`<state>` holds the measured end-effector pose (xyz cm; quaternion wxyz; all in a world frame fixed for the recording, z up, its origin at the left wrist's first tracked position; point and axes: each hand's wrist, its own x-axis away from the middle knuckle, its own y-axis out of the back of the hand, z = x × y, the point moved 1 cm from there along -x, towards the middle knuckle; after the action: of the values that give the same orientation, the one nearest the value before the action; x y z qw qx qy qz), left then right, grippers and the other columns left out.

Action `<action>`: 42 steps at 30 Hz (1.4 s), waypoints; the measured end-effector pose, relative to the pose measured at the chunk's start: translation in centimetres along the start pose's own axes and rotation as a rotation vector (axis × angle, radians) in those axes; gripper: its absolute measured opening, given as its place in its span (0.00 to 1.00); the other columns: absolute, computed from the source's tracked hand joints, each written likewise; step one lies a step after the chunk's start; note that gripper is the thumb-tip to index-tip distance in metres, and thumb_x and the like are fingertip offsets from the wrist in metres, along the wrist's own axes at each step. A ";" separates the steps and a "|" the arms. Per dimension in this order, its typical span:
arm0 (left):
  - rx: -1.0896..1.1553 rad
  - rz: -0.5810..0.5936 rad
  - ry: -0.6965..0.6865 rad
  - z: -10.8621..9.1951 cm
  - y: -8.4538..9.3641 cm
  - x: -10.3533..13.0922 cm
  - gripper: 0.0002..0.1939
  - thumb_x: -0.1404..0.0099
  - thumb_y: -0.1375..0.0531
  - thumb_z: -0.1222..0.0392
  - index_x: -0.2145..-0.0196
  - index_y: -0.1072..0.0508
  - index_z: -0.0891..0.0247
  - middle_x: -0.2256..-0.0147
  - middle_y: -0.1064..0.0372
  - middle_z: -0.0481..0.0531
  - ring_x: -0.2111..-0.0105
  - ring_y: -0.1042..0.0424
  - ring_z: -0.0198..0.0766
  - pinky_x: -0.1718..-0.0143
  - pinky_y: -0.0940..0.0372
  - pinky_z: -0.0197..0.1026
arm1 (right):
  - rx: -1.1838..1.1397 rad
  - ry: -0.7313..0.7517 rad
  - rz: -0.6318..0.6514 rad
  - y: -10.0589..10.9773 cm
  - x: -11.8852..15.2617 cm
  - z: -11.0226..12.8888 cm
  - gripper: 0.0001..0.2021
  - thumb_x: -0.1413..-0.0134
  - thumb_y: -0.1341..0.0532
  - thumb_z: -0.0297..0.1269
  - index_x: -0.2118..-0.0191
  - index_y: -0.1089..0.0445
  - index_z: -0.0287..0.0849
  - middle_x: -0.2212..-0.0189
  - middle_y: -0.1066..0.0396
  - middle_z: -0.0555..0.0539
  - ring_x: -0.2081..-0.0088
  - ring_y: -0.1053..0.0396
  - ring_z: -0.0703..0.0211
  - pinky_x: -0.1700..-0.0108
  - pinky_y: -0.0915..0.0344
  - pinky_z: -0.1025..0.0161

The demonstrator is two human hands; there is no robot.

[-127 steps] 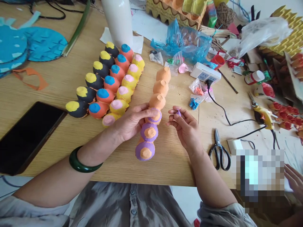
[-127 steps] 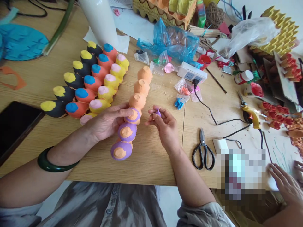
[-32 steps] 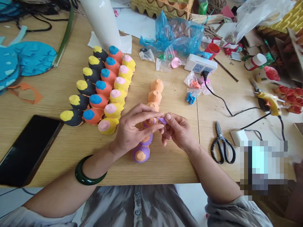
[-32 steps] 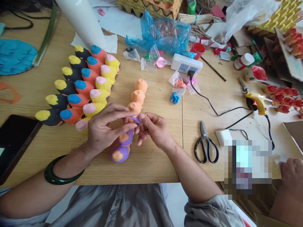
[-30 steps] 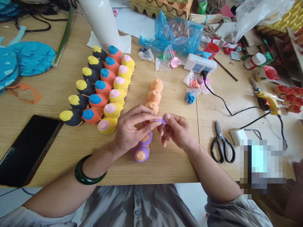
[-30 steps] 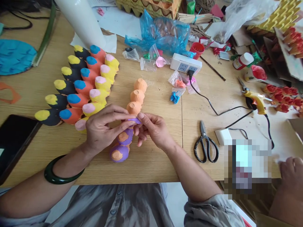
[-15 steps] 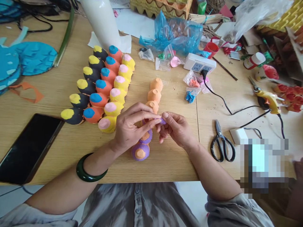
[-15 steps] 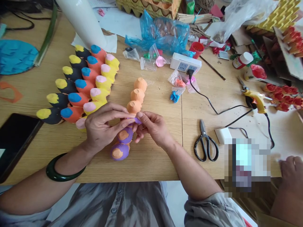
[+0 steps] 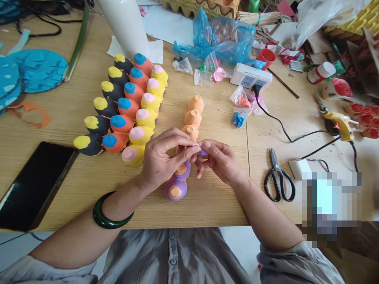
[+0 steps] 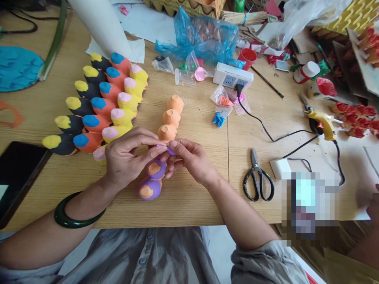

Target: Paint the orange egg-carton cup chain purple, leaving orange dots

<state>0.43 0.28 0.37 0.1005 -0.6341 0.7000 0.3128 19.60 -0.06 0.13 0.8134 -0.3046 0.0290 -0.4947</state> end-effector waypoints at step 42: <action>0.257 -0.067 0.326 1.9 0.3 0.8 0.09 0.18 0.35 0.47 0.48 0.13 0.34 0.53 0.12 0.48 0.54 0.12 0.51 0.59 0.14 0.60 | 0.153 0.165 -0.362 0.6 0.1 0.5 0.18 0.42 0.22 0.54 0.62 0.20 0.44 0.72 0.30 0.53 0.72 0.35 0.64 0.74 0.29 0.67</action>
<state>-0.47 0.69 -1.49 0.0765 -0.6811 0.7197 0.1107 20.24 0.30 0.23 0.7269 -0.2008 0.0025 -0.6568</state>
